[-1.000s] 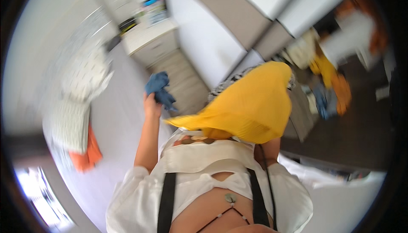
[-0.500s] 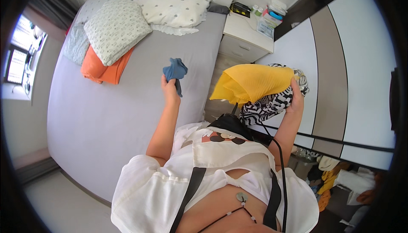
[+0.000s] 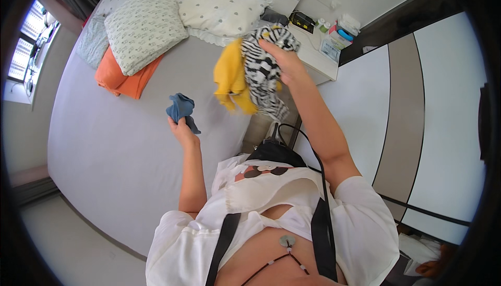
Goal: The person takes a shirt from a closet shelf, spreads it out on a bed, folds the sides inward, folds it in half, and places it back onto a shelf inside the closet.
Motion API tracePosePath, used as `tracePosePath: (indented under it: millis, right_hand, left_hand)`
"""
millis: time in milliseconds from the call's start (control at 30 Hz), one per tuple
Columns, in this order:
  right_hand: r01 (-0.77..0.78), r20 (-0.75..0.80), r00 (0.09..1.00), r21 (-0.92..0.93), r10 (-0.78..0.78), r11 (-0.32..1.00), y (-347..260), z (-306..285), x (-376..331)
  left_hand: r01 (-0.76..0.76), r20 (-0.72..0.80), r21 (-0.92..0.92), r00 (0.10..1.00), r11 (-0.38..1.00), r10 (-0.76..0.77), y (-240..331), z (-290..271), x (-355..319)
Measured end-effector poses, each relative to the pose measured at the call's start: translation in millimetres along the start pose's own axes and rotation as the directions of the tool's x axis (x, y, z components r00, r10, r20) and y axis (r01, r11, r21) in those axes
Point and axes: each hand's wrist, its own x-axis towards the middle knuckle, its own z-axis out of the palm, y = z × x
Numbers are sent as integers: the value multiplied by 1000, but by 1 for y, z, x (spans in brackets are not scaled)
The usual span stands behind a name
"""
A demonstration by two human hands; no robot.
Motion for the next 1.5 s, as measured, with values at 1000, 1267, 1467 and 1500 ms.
tracePosePath:
  millis: [1000,1267,1467,1500]
  right_hand:
    - [81,-107,973,-677,-206,732,-41,-404,187]
    - [-106,-307,933,-730,-186,675,-42,-458,258]
    - [121,94,990,-950,-105,287,23,-447,317]
    - [250,241,968,-931,-69,267,39,-425,321]
  left_hand:
    - [180,569,565,622,805,-538,-179,407,-78]
    - [326,187,261,906,909,-379,-185,311,-27]
    - [425,-13,162,903,891,-429,-181,239,-6]
    - [428,-32,151,903,891,-428,-181,228,-3]
